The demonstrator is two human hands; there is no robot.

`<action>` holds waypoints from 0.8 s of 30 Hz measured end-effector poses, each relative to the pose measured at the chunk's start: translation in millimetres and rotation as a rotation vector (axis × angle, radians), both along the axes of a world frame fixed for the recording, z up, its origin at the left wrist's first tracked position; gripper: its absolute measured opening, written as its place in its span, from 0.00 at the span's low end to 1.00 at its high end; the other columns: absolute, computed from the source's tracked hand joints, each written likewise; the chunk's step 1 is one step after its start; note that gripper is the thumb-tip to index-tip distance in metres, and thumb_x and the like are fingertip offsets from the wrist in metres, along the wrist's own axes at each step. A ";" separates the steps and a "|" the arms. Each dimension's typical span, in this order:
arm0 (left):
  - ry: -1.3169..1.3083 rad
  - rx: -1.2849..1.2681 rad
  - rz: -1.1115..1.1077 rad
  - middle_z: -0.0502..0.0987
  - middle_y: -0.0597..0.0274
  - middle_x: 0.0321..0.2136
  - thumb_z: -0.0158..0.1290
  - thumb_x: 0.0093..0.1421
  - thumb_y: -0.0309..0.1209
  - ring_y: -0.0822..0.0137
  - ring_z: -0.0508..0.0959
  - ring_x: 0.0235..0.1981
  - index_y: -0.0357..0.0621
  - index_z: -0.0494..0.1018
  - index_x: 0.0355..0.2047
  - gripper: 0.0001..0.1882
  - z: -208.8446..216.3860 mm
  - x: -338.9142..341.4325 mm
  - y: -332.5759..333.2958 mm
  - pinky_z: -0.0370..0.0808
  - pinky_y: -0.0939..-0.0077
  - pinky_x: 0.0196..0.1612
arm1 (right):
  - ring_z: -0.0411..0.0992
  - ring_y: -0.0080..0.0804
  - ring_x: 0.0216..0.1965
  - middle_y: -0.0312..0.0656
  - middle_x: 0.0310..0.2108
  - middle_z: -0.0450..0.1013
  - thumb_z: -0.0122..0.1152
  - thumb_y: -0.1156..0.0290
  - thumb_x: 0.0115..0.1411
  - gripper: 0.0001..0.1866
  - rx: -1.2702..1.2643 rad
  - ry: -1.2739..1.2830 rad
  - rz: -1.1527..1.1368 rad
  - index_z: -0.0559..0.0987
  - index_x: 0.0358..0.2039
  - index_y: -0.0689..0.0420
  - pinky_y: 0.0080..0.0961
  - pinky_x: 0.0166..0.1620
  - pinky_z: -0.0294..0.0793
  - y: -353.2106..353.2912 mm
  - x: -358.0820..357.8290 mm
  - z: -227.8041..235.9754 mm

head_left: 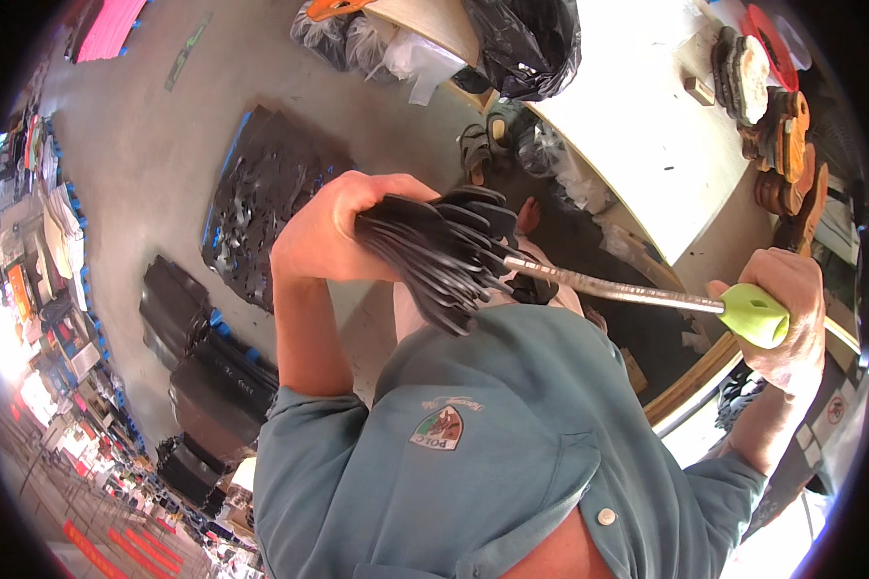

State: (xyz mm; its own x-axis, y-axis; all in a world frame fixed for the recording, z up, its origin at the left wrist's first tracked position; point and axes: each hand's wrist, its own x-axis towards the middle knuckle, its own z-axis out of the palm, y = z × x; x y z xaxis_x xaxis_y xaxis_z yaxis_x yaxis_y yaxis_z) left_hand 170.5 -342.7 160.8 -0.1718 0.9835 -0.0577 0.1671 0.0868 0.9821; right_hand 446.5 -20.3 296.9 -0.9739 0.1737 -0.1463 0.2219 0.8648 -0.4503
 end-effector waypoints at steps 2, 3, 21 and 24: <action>-0.312 0.086 0.087 0.85 0.55 0.40 0.68 0.46 0.25 0.67 0.85 0.40 0.33 0.79 0.49 0.27 -0.3 5.1 2.0 0.82 0.69 0.46 | 0.63 0.39 0.17 0.41 0.15 0.63 0.81 0.69 0.48 0.21 -0.067 -0.061 0.043 0.70 0.18 0.59 0.36 0.24 0.57 1.0 0.3 -2.0; -0.484 0.105 0.232 0.85 0.53 0.39 0.65 0.50 0.26 0.64 0.85 0.41 0.32 0.78 0.49 0.24 -1.2 11.0 2.4 0.82 0.67 0.47 | 0.63 0.39 0.17 0.41 0.15 0.64 0.80 0.69 0.48 0.21 -0.071 -0.100 0.055 0.70 0.18 0.59 0.35 0.23 0.57 1.4 1.0 -3.5; -0.928 1.164 -0.497 0.86 0.69 0.44 0.56 0.70 0.30 0.72 0.86 0.45 0.50 0.76 0.53 0.12 -41.3 -46.0 34.5 0.66 0.69 0.63 | 0.68 0.49 0.20 0.46 0.17 0.64 0.66 0.77 0.34 0.13 -0.376 -0.253 0.158 0.70 0.21 0.60 0.39 0.24 0.64 -15.4 25.3 -69.1; -0.920 1.205 -0.418 0.86 0.70 0.45 0.55 0.70 0.31 0.73 0.86 0.46 0.48 0.76 0.52 0.11 -42.2 -39.2 31.7 0.64 0.72 0.63 | 0.69 0.48 0.19 0.45 0.17 0.64 0.68 0.79 0.36 0.12 -0.285 0.034 -0.008 0.72 0.21 0.59 0.39 0.24 0.65 -15.6 24.5 -70.0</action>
